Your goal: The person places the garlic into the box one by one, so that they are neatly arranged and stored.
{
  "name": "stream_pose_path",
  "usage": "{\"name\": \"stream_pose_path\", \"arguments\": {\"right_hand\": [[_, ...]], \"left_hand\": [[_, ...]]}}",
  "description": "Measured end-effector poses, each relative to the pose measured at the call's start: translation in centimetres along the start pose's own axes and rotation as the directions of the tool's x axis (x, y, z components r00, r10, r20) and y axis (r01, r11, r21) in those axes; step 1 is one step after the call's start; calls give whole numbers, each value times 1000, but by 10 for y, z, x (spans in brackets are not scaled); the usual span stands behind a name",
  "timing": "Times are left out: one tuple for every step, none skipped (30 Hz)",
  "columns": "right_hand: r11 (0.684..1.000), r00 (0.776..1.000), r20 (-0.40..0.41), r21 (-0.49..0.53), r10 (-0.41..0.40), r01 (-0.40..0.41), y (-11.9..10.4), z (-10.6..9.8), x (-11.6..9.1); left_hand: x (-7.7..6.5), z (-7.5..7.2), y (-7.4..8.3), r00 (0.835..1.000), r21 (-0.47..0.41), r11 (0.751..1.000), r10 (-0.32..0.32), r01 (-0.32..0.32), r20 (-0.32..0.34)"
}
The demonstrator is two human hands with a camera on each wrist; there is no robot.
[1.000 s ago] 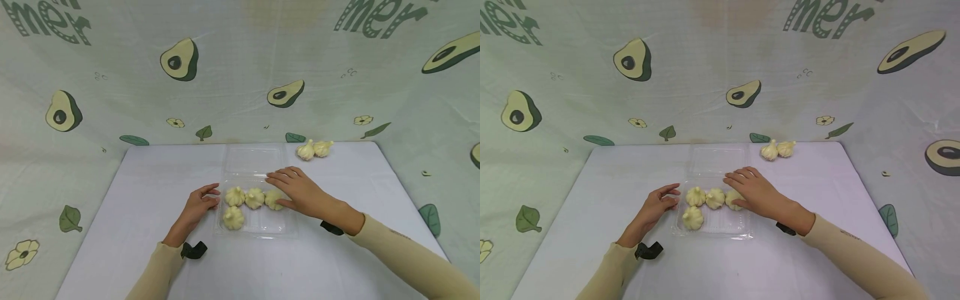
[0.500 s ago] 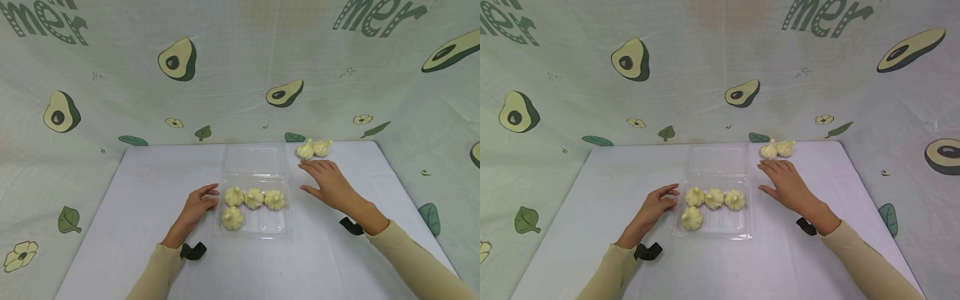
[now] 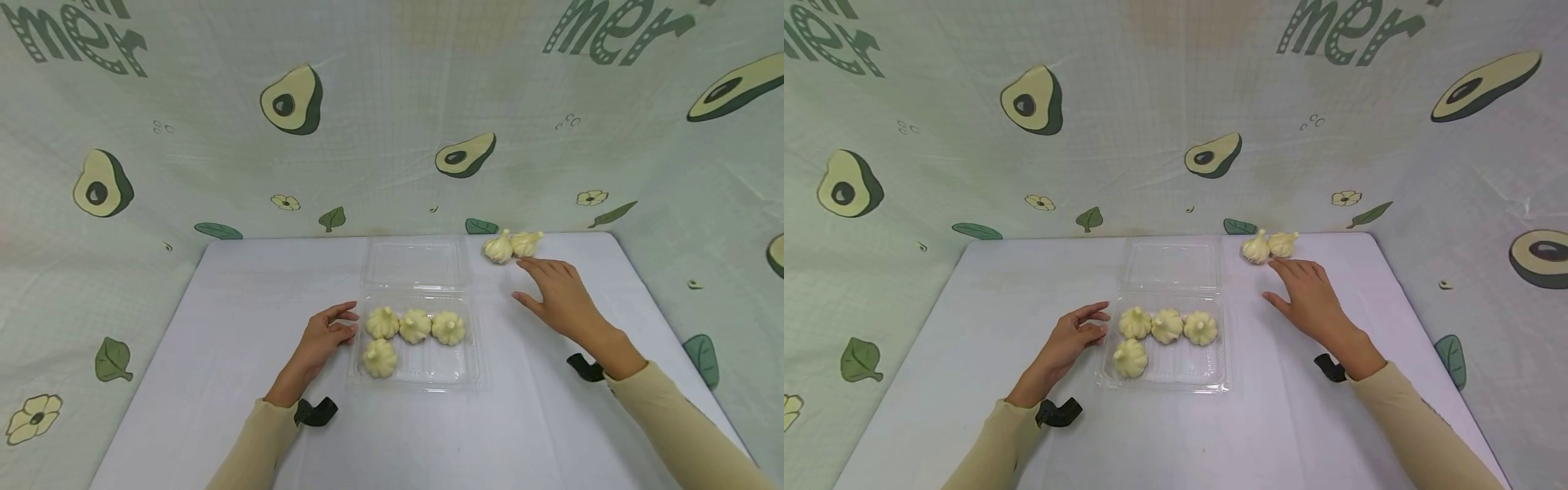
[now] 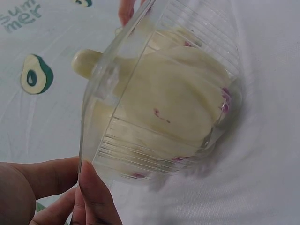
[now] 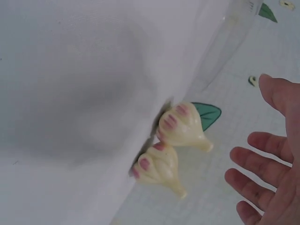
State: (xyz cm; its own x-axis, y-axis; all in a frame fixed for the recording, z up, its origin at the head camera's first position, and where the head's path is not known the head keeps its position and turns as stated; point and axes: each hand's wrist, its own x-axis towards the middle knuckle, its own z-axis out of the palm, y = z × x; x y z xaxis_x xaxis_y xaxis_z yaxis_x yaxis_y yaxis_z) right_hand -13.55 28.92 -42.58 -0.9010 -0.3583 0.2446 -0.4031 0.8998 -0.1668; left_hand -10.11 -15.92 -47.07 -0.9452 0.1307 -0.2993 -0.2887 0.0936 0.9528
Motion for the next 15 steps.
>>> {"name": "stream_pose_path", "arguments": {"right_hand": [[1000,1000,4,-3,11,-11,2,1,0],[1000,1000,7,-7,22,-22,4,2,0],[999,999,8,-10,31,-31,6,3,0],[999,999,10,-12,42,-42,8,4,0],[999,999,12,-13,52,-52,9,4,0],[998,998,13,-14,61,-61,11,5,0],[997,997,14,-15,71,-71,13,6,0],[996,996,16,-16,82,-82,14,7,0],[996,996,15,-17,92,-92,16,8,1],[995,995,14,-19,102,-102,18,9,1],[994,994,12,-20,111,-111,20,10,2],[992,992,11,-20,123,-123,21,11,3],[991,991,7,-19,132,-132,23,12,3],[990,990,3,-17,143,-143,25,13,4],[988,988,0,-12,153,-153,27,14,5]], "left_hand": [[0,0,0,1000,0,1000,0,0,0],[-1,0,1,1000,0,1000,2,-2,3],[-1,0,1,1000,-1,1000,2,-2,3],[-2,0,1,1000,-2,1000,4,-4,6],[-2,0,2,1000,-3,1000,3,-3,6],[-2,0,2,1000,-4,1000,3,-3,6],[-2,0,2,1000,-4,1000,2,-2,5],[-2,0,2,1000,-4,1000,3,-3,6],[-3,0,2,1000,-4,1000,2,-2,5],[-3,0,2,1000,-3,1000,3,-3,5],[-3,0,2,1000,-3,1000,3,-3,4],[-3,0,2,1000,-2,1000,4,-4,4],[-3,0,2,1000,-1,1000,6,-6,4],[-2,0,2,1000,0,1000,7,-7,4],[-2,0,1,1000,1,1000,9,-9,3]]}}
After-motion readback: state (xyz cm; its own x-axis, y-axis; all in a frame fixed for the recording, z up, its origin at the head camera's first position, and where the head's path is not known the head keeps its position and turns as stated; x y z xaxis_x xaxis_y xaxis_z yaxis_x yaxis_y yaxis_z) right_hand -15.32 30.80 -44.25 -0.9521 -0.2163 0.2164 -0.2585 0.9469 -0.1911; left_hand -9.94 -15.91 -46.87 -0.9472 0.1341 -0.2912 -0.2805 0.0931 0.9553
